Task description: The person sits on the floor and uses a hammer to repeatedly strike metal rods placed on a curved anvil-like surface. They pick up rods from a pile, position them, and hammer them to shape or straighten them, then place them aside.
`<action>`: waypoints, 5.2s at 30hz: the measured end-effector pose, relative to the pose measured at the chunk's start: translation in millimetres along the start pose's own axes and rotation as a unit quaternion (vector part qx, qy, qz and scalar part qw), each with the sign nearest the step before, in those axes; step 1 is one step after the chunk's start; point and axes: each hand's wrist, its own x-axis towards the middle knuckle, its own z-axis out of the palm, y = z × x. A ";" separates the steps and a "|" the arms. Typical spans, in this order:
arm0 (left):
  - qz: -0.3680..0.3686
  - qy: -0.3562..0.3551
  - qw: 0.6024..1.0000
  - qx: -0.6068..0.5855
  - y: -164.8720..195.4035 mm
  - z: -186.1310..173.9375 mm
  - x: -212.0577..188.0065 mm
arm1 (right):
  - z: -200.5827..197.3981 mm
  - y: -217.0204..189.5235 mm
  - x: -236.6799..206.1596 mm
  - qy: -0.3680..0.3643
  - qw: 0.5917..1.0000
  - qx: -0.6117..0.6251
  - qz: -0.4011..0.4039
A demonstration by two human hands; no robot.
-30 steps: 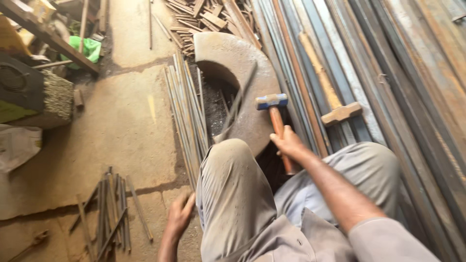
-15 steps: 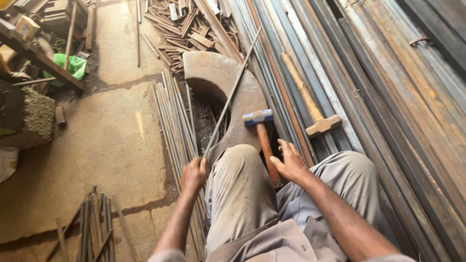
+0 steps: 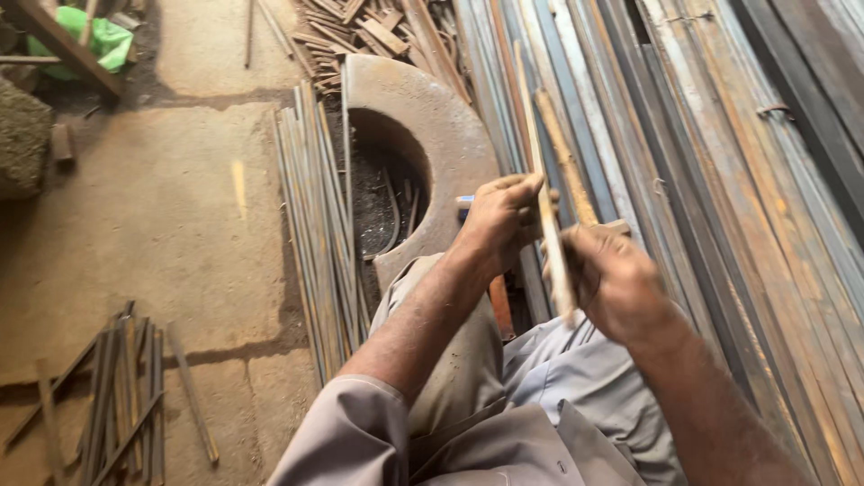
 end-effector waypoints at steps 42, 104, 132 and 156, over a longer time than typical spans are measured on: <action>0.014 0.136 0.736 0.663 44.3 -243.8 -52.8 | -68.8 111.0 29.0 0.054 0.927 -0.369 0.049; 0.021 0.281 0.752 0.597 -60.4 -320.3 -218.4 | -87.3 224.2 113.0 0.099 0.849 -0.516 0.050; -0.014 -0.085 0.987 -0.138 -34.0 16.8 13.1 | 15.3 -3.6 -29.4 -0.052 0.990 0.129 -0.018; -0.074 0.012 0.976 0.205 17.6 -58.1 -9.2 | -3.5 64.4 10.2 -0.040 0.999 -0.024 0.020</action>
